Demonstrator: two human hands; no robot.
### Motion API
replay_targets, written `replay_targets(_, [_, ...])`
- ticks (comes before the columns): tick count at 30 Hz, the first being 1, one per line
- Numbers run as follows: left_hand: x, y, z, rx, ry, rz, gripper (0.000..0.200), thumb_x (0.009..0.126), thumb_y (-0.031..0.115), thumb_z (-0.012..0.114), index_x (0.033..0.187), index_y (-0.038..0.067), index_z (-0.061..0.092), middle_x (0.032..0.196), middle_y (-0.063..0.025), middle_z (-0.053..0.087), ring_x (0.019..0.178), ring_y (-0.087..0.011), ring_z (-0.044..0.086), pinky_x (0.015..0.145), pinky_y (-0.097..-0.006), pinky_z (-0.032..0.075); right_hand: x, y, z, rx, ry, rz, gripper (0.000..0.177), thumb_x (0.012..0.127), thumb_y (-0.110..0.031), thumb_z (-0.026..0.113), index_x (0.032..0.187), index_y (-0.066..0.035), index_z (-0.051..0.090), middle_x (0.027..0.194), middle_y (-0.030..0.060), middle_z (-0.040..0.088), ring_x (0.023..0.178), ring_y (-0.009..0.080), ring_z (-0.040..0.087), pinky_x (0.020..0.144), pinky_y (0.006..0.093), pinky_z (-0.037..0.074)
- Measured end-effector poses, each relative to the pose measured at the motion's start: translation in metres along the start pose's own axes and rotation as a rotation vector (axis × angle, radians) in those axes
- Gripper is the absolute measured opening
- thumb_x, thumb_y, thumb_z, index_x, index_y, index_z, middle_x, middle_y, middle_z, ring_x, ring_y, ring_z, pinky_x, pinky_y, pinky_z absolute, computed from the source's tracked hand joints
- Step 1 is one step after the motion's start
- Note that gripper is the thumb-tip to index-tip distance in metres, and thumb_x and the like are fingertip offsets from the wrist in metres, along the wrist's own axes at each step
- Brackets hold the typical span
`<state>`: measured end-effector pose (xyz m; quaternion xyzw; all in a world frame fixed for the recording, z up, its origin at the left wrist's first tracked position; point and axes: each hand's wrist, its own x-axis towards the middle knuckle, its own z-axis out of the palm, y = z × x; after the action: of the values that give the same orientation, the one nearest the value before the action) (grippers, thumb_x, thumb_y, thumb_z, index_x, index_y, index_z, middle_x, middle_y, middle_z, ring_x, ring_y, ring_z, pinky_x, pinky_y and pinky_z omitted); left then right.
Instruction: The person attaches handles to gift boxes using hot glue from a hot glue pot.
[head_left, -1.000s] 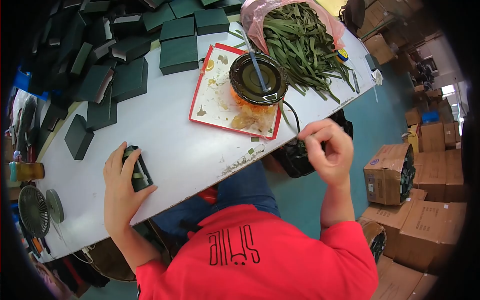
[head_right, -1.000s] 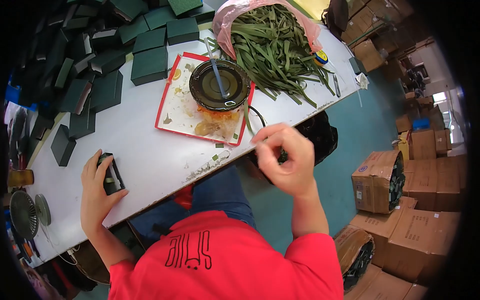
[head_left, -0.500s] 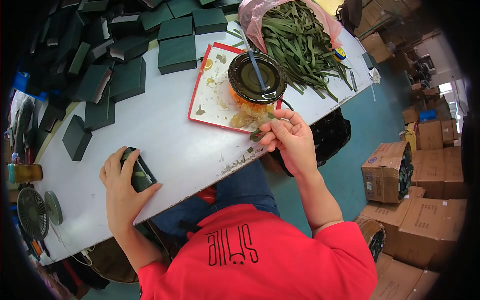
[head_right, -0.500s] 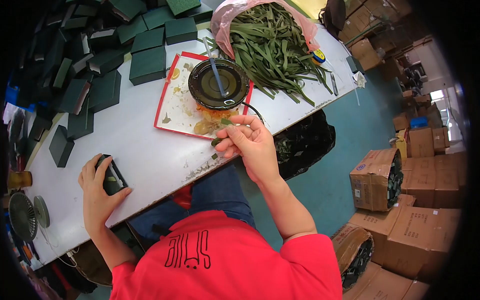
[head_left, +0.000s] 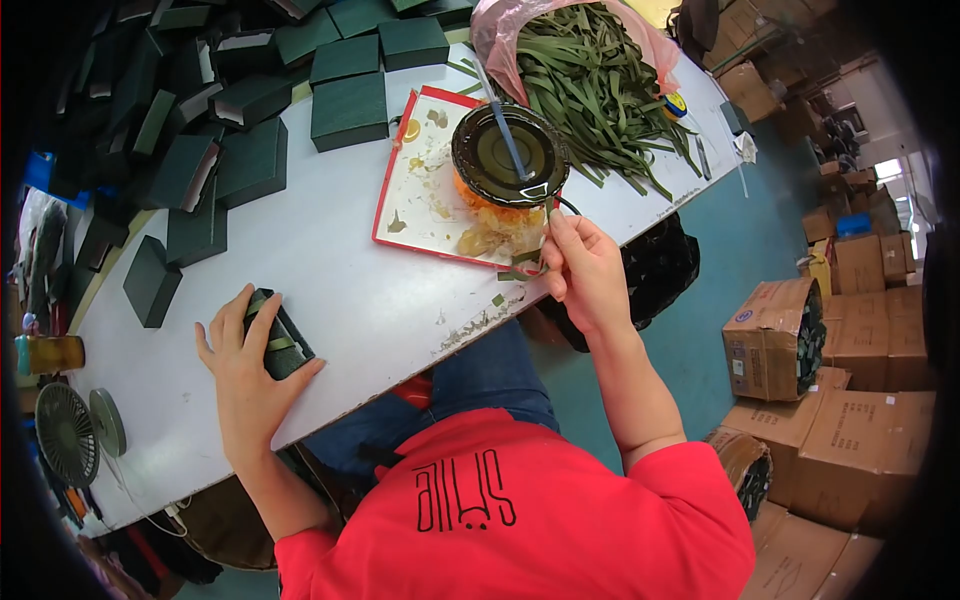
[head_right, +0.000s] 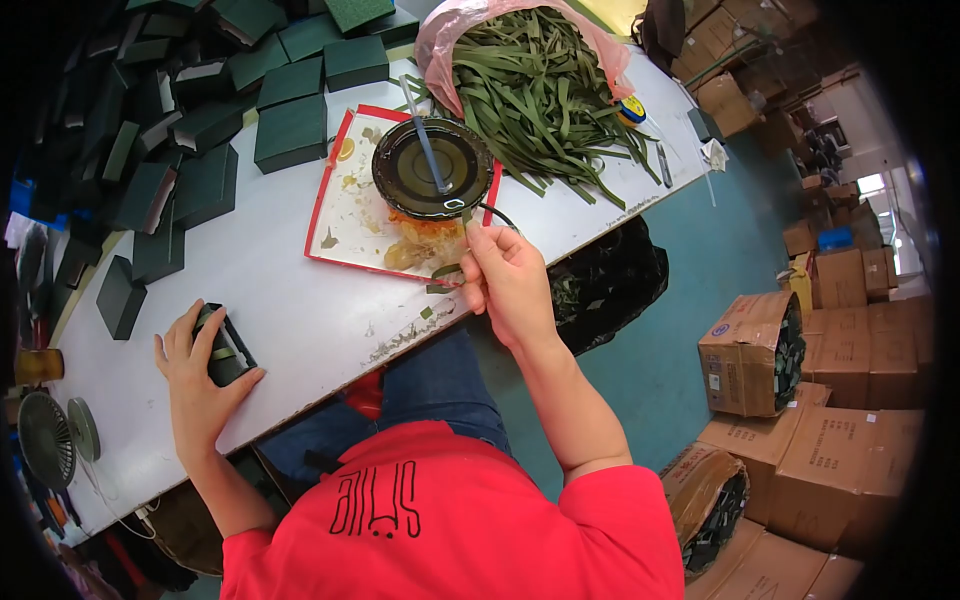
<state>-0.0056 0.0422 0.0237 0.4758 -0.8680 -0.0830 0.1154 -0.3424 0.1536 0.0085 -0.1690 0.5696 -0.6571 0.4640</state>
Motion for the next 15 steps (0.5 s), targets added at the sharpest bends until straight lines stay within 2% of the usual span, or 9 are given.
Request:
replay_targets(6, [0.0, -0.001, 0.001, -0.003, 0.013, 0.018, 0.079, 0.053, 0.027, 0.088, 0.126, 0.014, 0.061, 0.138, -0.0116, 0.049, 0.128, -0.0317, 0.045, 0.115, -0.0598, 0.016, 0.008, 0.0, -0.001, 0.011, 0.029, -0.044, 0.023, 0.097, -0.025, 0.064, 0.091, -0.004, 0.057, 0.064, -0.0018, 0.049, 0.045, 0.0037, 0.036, 0.039, 0.0189, 0.029])
replay_targets(15, [-0.001, -0.002, 0.002, -0.003, 0.011, 0.021, 0.08, 0.053, 0.027, 0.088, 0.127, 0.014, 0.061, 0.139, -0.012, 0.048, 0.129, -0.0322, 0.045, 0.115, -0.059, 0.017, 0.018, -0.002, 0.003, -0.1, 0.107, -0.07, 0.024, 0.092, -0.023, 0.07, 0.086, -0.004, 0.056, 0.063, -0.0024, 0.049, 0.044, 0.0025, 0.034, 0.036, 0.02, 0.026])
